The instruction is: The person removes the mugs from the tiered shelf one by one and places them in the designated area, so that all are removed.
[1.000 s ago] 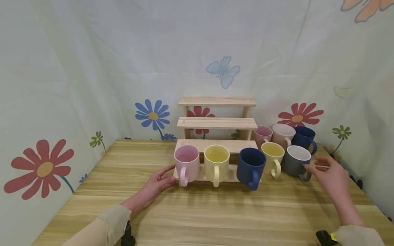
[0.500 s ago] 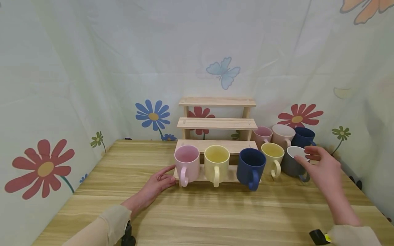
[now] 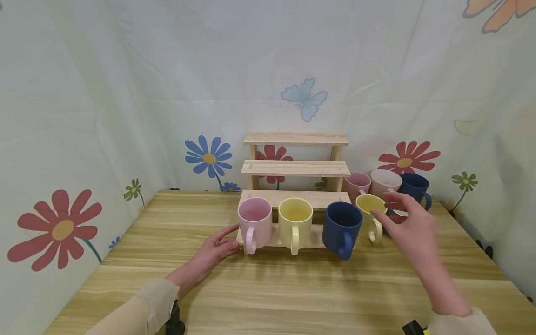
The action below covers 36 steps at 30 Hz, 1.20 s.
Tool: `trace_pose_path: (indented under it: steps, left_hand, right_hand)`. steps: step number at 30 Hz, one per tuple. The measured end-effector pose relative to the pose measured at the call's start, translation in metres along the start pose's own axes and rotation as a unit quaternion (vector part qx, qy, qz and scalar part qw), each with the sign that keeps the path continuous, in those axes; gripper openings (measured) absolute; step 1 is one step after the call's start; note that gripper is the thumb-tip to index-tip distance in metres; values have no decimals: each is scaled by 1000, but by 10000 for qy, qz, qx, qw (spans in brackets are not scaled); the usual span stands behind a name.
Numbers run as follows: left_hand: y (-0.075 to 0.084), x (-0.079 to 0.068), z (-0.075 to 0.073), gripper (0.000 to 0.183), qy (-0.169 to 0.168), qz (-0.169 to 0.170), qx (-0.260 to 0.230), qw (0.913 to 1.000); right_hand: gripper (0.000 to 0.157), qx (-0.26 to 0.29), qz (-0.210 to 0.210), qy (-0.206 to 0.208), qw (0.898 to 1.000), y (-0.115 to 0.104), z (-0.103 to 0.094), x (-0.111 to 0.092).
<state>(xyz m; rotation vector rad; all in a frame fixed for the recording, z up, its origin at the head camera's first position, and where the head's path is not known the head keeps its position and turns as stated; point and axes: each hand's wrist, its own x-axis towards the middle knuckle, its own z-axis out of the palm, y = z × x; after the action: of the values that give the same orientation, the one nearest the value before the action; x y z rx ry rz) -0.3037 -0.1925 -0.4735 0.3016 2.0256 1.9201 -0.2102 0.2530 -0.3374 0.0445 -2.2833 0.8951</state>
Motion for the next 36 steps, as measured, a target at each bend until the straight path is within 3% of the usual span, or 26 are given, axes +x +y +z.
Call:
trace_pose_path:
  steps: [10, 16, 26, 30, 36]
  left_hand:
    - [1, -2, 1, 67, -41, 57, -155, 9999]
    - [0, -2, 0, 66, -95, 103, -151, 9998]
    - [-1, -1, 0, 68, -71, 73, 58, 9999]
    - [-1, -1, 0, 68, -62, 87, 93, 9999]
    - [0, -2, 0, 67, -59, 94, 82, 9999]
  right_hand:
    - [44, 664, -533, -78, 9963, -37, 23, -11]
    - [46, 981, -803, -326, 9914, -59, 44, -23]
    - [47, 1909, -1278, -894, 9691, -89, 82, -46]
    - [47, 2142, -1313, -1085, 9618, -98, 93, -54]
    - [46, 2172, -1108, -1432, 9592, -107, 106, -65]
